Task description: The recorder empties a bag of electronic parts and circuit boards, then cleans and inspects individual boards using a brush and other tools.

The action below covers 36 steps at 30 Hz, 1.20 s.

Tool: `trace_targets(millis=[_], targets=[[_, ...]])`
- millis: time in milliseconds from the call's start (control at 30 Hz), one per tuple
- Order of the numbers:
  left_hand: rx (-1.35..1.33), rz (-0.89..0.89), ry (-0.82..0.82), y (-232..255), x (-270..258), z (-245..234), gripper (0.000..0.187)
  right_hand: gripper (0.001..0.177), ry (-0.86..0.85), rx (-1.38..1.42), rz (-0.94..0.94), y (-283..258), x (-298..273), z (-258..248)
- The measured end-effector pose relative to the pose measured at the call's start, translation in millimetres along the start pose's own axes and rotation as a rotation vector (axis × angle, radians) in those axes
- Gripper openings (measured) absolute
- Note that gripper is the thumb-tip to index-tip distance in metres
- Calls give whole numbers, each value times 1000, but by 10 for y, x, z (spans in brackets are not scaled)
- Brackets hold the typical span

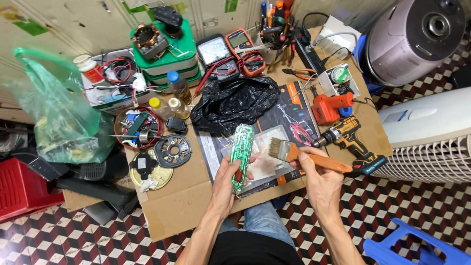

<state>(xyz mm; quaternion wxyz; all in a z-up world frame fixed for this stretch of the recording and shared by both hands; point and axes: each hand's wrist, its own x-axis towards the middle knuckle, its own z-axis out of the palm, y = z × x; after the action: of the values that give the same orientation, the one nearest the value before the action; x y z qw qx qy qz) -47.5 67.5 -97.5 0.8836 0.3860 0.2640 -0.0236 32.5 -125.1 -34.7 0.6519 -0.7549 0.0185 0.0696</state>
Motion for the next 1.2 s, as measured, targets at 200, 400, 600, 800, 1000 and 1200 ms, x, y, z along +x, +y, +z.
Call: trace_targets(millis=[200,400,600,800,1000,1200], targets=[[-72,20,39,66,-174,28,45,24,-60,-51,-89,-167,181,233],[-74,12,135,-46,-174,-43,41,29,-172,-149,-58,-273,103,478],[-201,-41,94,-133,-136,-195,33,31,-465,-388,-146,-203,-198,406],[-206,-77,9,-144,-103,-269,30,26,-457,-294,-96,-223,43,360],[-240,-171,-64,68,-118,-88,31,24,-476,-320,-161,-493,-54,550],[-386,-33,40,244,-69,143,42,22,-408,-375,-210,-393,-549,580]])
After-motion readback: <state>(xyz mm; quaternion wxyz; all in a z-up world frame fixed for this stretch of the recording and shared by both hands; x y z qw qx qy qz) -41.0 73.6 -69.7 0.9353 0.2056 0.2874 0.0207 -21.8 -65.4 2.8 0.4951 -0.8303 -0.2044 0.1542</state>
